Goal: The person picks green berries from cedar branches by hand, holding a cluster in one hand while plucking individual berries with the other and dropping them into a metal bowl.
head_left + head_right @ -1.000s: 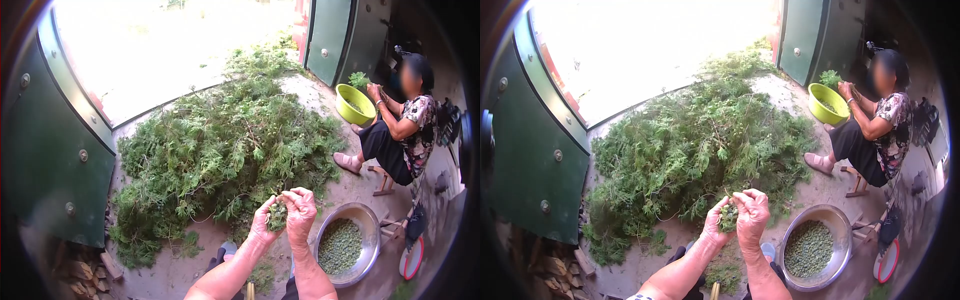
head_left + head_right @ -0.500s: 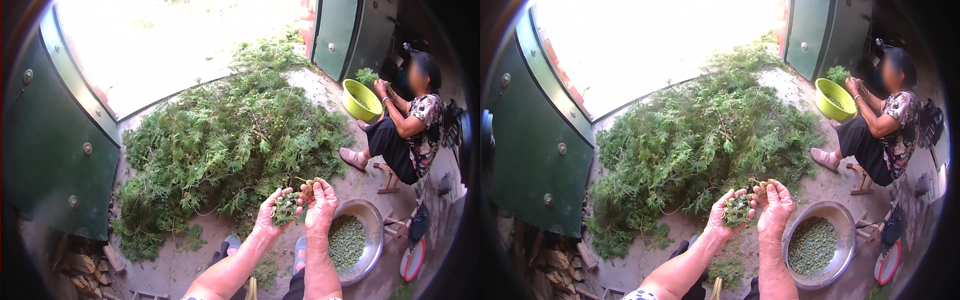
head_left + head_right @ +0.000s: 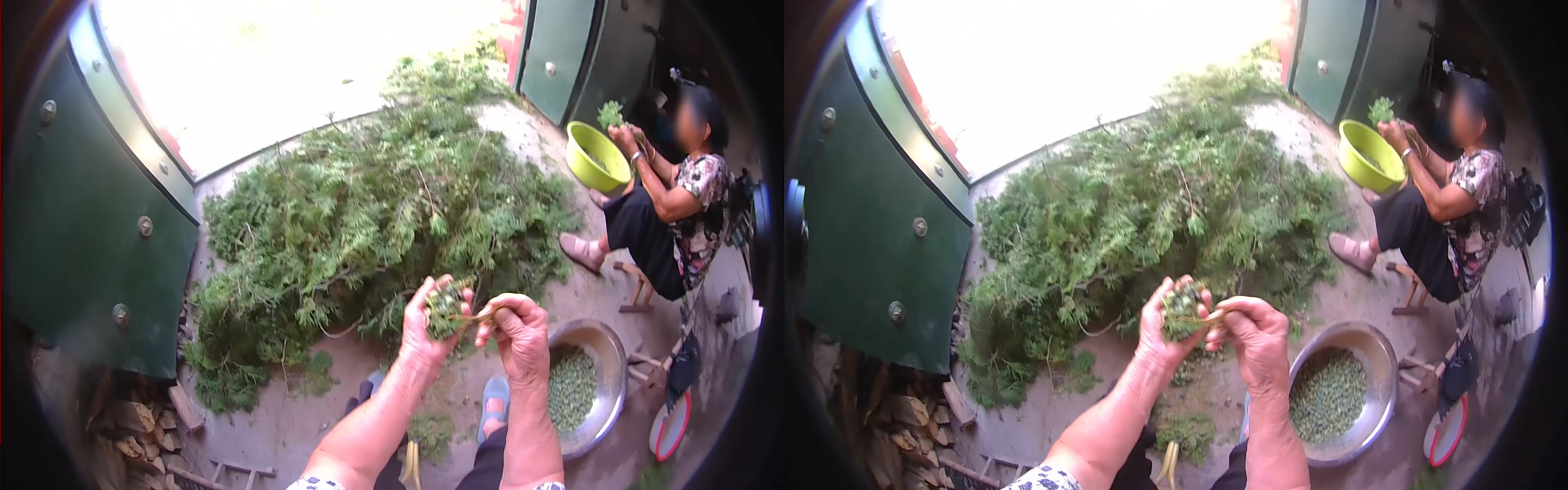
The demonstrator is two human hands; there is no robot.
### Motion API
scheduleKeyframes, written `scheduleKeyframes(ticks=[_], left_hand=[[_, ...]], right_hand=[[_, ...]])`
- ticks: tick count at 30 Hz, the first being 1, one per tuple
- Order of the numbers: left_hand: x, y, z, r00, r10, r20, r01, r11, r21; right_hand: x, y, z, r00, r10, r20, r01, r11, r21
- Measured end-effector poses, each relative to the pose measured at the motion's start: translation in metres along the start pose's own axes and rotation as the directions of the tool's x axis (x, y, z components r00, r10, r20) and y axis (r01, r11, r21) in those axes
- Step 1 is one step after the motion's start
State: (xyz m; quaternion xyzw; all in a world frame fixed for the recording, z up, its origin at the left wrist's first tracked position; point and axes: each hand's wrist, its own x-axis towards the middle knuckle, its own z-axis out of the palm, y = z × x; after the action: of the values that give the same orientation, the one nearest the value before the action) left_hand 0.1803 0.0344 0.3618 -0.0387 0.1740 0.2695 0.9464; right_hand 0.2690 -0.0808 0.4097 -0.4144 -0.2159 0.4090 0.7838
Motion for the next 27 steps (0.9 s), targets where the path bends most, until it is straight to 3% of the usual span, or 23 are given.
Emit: scheduleKeyframes(ticks=[1, 3, 5, 7, 9, 11, 13, 14, 15, 17, 19, 21, 23, 25, 27], left_hand=[[0.0, 0.003, -0.004, 0.999, -0.013, 0.036, 0.013, 1.0, 0.016], [0.004, 0.007, -0.008, 0.999, -0.006, 0.042, 0.01, 0.996, -0.084], [0.003, 0.01, -0.008, 1.0, -0.001, 0.025, 0.003, 0.996, -0.089], [0.001, 0.008, -0.005, 1.0, 0.008, 0.019, -0.006, 0.996, -0.091], [0.002, 0.005, -0.007, 0.999, 0.016, 0.037, -0.013, 0.997, -0.071], [0.001, 0.004, -0.006, 1.0, 0.015, 0.019, -0.014, 0.999, -0.043], [0.001, 0.003, -0.007, 0.999, 0.035, 0.009, -0.035, 0.999, -0.024], [0.005, 0.006, -0.016, 0.998, 0.0, 0.064, 0.003, 0.999, -0.037], [0.006, 0.004, -0.017, 0.998, -0.001, 0.061, 0.003, 0.999, -0.04], [0.007, 0.0, -0.015, 0.998, 0.07, 0.008, -0.07, 0.996, 0.05], [0.002, -0.005, -0.008, 0.996, 0.081, -0.034, -0.078, 0.995, 0.069], [0.002, -0.008, -0.006, 0.991, 0.104, -0.086, -0.096, 0.991, 0.094], [-0.001, -0.011, -0.003, 0.984, 0.125, -0.125, -0.109, 0.985, 0.134], [-0.001, -0.012, -0.002, 0.982, 0.101, -0.162, -0.075, 0.984, 0.161], [-0.001, -0.011, -0.003, 0.982, 0.085, -0.169, -0.063, 0.99, 0.129]], right_hand=[[-0.004, -0.007, -0.002, 0.965, 0.098, 0.243, -0.081, 0.994, -0.078], [-0.004, -0.018, -0.002, 0.742, 0.267, 0.615, 0.038, 0.899, -0.436], [-0.01, -0.015, 0.008, 0.751, 0.344, 0.563, -0.079, 0.894, -0.442], [-0.007, -0.009, 0.001, 0.851, 0.315, 0.42, -0.144, 0.91, -0.389], [-0.006, -0.009, 0.006, 0.968, 0.218, 0.121, -0.171, 0.934, -0.314], [-0.004, -0.003, 0.005, 0.996, 0.085, 0.028, -0.068, 0.923, -0.38], [-0.001, 0.01, 0.002, 0.96, -0.208, 0.187, 0.279, 0.732, -0.622], [-0.004, 0.009, 0.005, 0.979, -0.09, 0.181, 0.185, 0.758, -0.626], [-0.007, 0.009, 0.009, 0.98, -0.086, 0.179, 0.181, 0.757, -0.627], [-0.01, 0.011, 0.017, 0.963, -0.098, 0.252, 0.261, 0.582, -0.77], [-0.01, 0.016, 0.017, 0.965, -0.083, 0.249, 0.252, 0.556, -0.792], [-0.007, 0.023, 0.013, 0.942, -0.121, 0.312, 0.333, 0.449, -0.829], [-0.006, 0.027, 0.011, 0.938, -0.129, 0.322, 0.346, 0.435, -0.831], [-0.003, 0.03, 0.01, 0.894, -0.23, 0.386, 0.444, 0.321, -0.837], [-0.006, 0.029, 0.016, 0.925, -0.217, 0.311, 0.373, 0.38, -0.846]])
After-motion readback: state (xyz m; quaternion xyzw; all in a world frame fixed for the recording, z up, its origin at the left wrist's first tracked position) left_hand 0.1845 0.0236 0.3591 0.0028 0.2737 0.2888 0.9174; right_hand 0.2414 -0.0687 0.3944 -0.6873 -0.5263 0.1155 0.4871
